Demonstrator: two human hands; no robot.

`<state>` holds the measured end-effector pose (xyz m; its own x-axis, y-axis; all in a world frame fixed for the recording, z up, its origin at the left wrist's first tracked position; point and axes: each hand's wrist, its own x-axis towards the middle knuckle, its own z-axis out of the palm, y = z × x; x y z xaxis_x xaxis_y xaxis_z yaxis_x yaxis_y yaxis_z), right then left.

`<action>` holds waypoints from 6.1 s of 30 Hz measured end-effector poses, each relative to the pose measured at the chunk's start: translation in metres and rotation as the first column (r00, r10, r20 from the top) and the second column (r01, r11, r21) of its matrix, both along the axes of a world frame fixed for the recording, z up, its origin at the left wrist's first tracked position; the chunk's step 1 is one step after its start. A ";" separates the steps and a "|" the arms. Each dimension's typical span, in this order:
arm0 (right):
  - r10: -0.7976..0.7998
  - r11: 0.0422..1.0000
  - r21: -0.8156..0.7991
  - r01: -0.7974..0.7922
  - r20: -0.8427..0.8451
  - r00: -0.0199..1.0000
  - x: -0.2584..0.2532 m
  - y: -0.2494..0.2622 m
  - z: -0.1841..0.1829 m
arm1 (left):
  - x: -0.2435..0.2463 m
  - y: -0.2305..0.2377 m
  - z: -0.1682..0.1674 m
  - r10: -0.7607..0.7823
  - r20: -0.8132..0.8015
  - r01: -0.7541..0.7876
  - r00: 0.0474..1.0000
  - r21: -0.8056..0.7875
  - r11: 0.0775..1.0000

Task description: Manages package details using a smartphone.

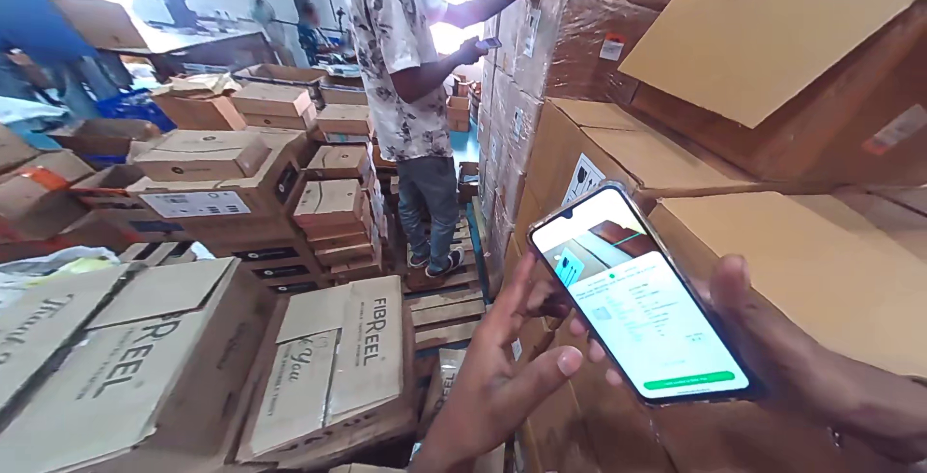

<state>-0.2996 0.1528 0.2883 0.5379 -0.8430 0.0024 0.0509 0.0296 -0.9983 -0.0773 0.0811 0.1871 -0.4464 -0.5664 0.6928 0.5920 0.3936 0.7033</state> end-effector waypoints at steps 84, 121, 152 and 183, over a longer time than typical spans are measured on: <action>0.019 1.000 0.014 -0.019 0.020 1.000 -0.001 -0.002 -0.006 | 0.001 -0.004 -0.005 -0.001 -0.016 0.001 1.000 -0.046 0.999; 0.009 1.000 0.025 -0.009 0.025 1.000 0.000 0.000 -0.005 | 0.001 -0.003 -0.004 -0.005 -0.017 0.004 1.000 -0.038 0.999; 0.008 1.000 0.014 -0.009 0.020 1.000 -0.001 -0.001 -0.007 | 0.002 -0.003 -0.005 0.004 -0.012 -0.005 1.000 -0.043 0.999; 0.028 0.999 0.022 -0.029 0.011 1.000 0.000 0.000 -0.005 | 0.004 -0.002 -0.007 0.021 -0.012 -0.021 1.000 -0.047 0.999</action>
<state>-0.2997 0.1530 0.2831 0.5616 -0.8273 -0.0103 0.0608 0.0537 -0.9967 -0.0730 0.0796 0.1800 -0.4267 -0.5422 0.7238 0.5912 0.4385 0.6769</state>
